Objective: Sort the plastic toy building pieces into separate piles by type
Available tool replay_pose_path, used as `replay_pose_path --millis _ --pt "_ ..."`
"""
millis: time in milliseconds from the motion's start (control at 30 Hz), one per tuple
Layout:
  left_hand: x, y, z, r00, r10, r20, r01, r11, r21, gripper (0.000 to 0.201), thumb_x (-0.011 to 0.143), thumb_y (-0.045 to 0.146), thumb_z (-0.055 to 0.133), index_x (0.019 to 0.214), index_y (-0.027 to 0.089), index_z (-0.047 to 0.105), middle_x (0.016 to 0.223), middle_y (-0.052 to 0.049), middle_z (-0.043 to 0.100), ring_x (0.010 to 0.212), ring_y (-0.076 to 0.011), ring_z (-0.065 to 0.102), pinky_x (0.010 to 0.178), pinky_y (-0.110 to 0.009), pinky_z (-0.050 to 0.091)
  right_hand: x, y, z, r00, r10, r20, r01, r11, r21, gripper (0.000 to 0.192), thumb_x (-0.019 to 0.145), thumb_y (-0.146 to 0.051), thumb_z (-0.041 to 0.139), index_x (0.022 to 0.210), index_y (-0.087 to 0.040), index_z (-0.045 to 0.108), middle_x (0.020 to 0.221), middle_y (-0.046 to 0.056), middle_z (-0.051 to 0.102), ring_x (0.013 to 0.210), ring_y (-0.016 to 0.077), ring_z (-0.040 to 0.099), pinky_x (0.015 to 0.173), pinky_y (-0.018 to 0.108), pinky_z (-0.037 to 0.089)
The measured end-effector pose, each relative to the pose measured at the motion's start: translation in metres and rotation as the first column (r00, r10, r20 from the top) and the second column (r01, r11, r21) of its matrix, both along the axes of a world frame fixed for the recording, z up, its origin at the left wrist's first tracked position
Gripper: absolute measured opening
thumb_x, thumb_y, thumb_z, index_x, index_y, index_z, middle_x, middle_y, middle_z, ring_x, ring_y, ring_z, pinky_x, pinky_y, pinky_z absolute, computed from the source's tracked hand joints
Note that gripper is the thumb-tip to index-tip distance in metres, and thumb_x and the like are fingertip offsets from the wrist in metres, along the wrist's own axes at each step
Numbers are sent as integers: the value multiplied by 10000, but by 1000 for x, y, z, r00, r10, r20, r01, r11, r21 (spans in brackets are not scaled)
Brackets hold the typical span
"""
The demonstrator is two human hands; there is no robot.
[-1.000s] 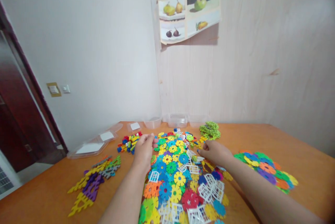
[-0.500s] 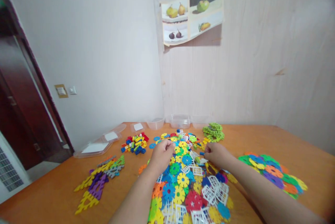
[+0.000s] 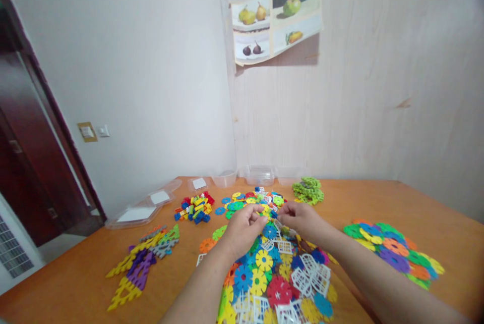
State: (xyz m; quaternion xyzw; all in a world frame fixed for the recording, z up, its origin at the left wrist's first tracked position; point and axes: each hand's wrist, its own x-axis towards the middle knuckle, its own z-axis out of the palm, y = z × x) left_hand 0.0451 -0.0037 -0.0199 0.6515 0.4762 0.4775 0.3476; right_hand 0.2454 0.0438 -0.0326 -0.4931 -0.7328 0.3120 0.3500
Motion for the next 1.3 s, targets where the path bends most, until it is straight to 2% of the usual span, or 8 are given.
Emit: replay_pose_path --millis 67,233,300,400,467,567,800,1300 --pt "3 -1 -1 999 -43 21 43 999 -18 332 786 347 668 1081 196 679 737 -8 636 636 -143 550 590 -237 406 -9 -7 1 997 69 -20 -69 998 17 98 726 -257 572 695 -176 617 583 -38 524 549 99 445 495 205 304" --pt "2 2 -4 995 -84 47 86 995 -52 163 778 293 654 882 172 689 722 -22 647 645 -140 575 605 -233 434 -22 -15 -3 990 123 -71 -120 991 52 96 720 -267 614 698 -178 585 559 -53 471 528 90 403 473 207 262" --pt "-2 6 -4 996 -31 84 36 997 -63 163 767 298 662 868 170 676 696 -12 642 619 -134 580 596 -231 440 -22 -14 -5 985 98 -141 -94 995 35 136 727 -303 636 770 -181 594 580 -58 484 531 91 419 476 205 281" --pt "-18 16 -5 978 142 152 -133 989 -67 189 744 297 677 882 171 653 669 5 639 601 -131 602 599 -230 454 -17 -8 -8 970 39 -242 -40 999 -1 181 750 -355 635 797 -184 595 619 -46 528 552 99 465 499 210 339" --pt "-35 24 -5 926 313 210 -304 950 -78 197 712 261 688 878 165 645 667 5 647 599 -133 618 606 -234 469 -13 -4 -10 957 -5 -289 -12 998 -55 207 754 -389 631 752 -189 574 588 -48 523 523 100 463 487 216 349" --pt "-67 35 -6 787 548 283 -543 833 -106 187 676 205 679 850 147 645 687 -19 664 621 -147 641 610 -246 486 -8 3 -14 939 -67 -338 26 992 -126 242 739 -429 643 738 -202 560 542 -58 513 467 98 452 464 223 353" --pt "-129 44 -15 509 797 325 -810 572 -131 190 680 205 633 855 131 639 692 -22 632 599 -136 583 556 -247 451 -1 12 -19 904 -106 -415 54 990 -133 202 711 -391 636 727 -207 556 504 -54 541 453 105 477 461 226 361" --pt "-147 55 -35 448 879 165 -880 466 -93 138 634 211 640 746 143 682 641 -36 653 588 -181 595 552 -289 450 0 7 -9 894 -152 -422 87 982 -169 199 703 -377 627 662 -214 520 444 -50 520 377 87 417 406 211 322"
